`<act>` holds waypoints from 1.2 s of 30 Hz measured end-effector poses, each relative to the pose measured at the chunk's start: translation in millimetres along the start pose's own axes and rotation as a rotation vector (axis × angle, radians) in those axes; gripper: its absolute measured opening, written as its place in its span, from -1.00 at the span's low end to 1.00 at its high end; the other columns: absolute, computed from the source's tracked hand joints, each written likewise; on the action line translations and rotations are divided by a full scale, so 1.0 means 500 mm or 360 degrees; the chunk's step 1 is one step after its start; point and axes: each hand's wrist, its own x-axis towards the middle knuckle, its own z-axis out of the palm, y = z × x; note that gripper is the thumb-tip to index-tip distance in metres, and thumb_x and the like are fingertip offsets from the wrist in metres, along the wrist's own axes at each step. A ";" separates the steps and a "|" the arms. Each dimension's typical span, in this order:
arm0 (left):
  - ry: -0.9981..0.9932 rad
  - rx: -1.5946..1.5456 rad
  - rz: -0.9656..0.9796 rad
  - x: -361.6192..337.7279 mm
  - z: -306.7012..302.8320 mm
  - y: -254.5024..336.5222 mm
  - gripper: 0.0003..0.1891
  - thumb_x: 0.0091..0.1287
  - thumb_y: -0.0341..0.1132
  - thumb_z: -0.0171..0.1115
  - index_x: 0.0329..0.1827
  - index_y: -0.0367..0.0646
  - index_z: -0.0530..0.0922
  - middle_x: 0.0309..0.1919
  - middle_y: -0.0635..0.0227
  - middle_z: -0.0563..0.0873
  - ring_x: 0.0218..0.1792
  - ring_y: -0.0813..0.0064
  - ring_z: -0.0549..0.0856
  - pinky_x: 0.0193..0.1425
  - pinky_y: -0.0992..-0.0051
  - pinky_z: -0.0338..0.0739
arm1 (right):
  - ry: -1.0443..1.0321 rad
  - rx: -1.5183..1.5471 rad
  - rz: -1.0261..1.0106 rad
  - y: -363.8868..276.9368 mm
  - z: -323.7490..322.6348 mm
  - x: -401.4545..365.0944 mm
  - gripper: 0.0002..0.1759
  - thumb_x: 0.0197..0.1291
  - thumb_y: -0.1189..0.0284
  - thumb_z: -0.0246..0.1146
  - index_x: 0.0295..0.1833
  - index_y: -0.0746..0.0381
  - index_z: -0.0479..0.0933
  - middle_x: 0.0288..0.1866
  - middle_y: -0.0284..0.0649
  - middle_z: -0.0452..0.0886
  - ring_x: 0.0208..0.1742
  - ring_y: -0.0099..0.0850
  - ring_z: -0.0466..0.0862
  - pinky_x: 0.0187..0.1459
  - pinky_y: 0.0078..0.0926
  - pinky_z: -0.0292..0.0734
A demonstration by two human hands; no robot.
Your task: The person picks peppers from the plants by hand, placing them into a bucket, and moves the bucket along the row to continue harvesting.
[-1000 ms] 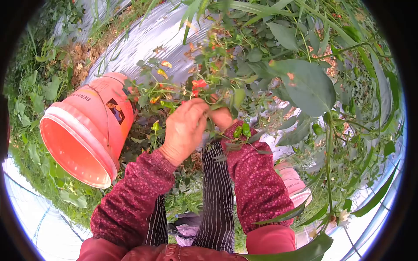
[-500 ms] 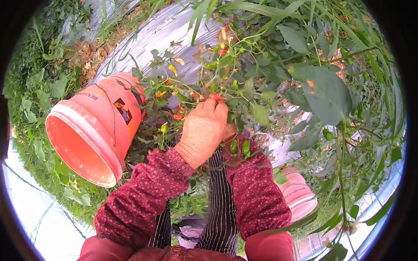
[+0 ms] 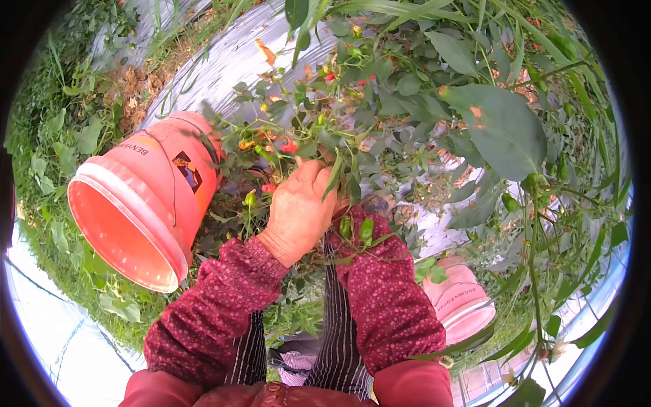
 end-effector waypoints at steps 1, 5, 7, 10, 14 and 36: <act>-0.0260 0.0024 -0.0007 0.009 -0.026 0.024 -0.80 0.00 -0.45 0.16 -0.27 -0.23 0.49 -0.33 0.18 0.55 -0.33 0.23 0.62 -0.32 0.36 0.56 | 0.0155 0.0363 -0.0294 0.029 -0.005 0.006 -0.66 0.28 0.48 0.06 0.16 0.25 0.41 0.06 -0.24 0.54 0.10 -0.43 0.50 0.19 -0.44 0.36; -0.0019 -0.0819 0.0018 0.002 -0.052 0.094 -0.95 0.12 -0.47 0.16 -0.36 -0.23 0.50 -0.41 0.22 0.61 -0.41 0.33 0.66 -0.34 0.46 0.57 | -0.0559 0.1436 0.0036 0.043 -0.023 0.078 -0.50 0.25 0.26 0.20 0.26 0.20 0.38 0.16 -0.21 0.51 0.18 -0.43 0.45 0.21 -0.42 0.31; 0.0060 -0.1394 -0.0580 -0.006 -0.078 0.053 -0.92 0.21 -0.44 0.15 -0.29 -0.25 0.52 -0.37 0.30 0.65 -0.37 0.45 0.66 -0.32 0.50 0.57 | -0.0407 0.1844 0.0374 0.048 -0.020 0.086 -0.59 0.19 0.32 0.29 0.14 0.20 0.48 0.06 -0.25 0.55 0.04 -0.48 0.50 0.10 -0.42 0.39; 0.0136 -0.1975 -0.1469 -0.039 -0.085 -0.104 -0.82 0.26 -0.40 0.16 -0.13 -0.29 0.53 -0.34 0.41 0.63 -0.38 0.59 0.63 -0.34 0.51 0.55 | -0.0984 0.2482 0.0582 0.133 -0.006 0.089 -0.53 0.19 0.33 0.30 0.20 0.22 0.43 0.11 -0.31 0.52 0.06 -0.50 0.49 0.13 -0.44 0.37; -0.0063 -0.1887 -0.1702 -0.003 -0.045 -0.151 -0.72 0.28 -0.36 0.19 0.00 -0.29 0.51 -0.38 0.40 0.61 -0.40 0.58 0.61 -0.39 0.55 0.53 | -0.0999 0.2512 0.0570 0.136 -0.015 0.076 -0.49 0.19 0.32 0.30 0.23 0.23 0.40 0.14 -0.34 0.49 0.08 -0.53 0.49 0.13 -0.48 0.39; -0.0135 -0.0811 -0.0475 -0.071 -0.048 0.002 -0.74 0.10 -0.43 0.33 -0.15 -0.18 0.51 -0.35 0.15 0.63 -0.35 0.26 0.68 -0.27 0.38 0.55 | -0.0642 0.1983 0.0511 0.129 0.039 0.083 -0.44 0.37 0.08 -0.02 0.32 0.22 0.32 0.26 -0.18 0.42 0.21 -0.32 0.43 0.21 -0.40 0.30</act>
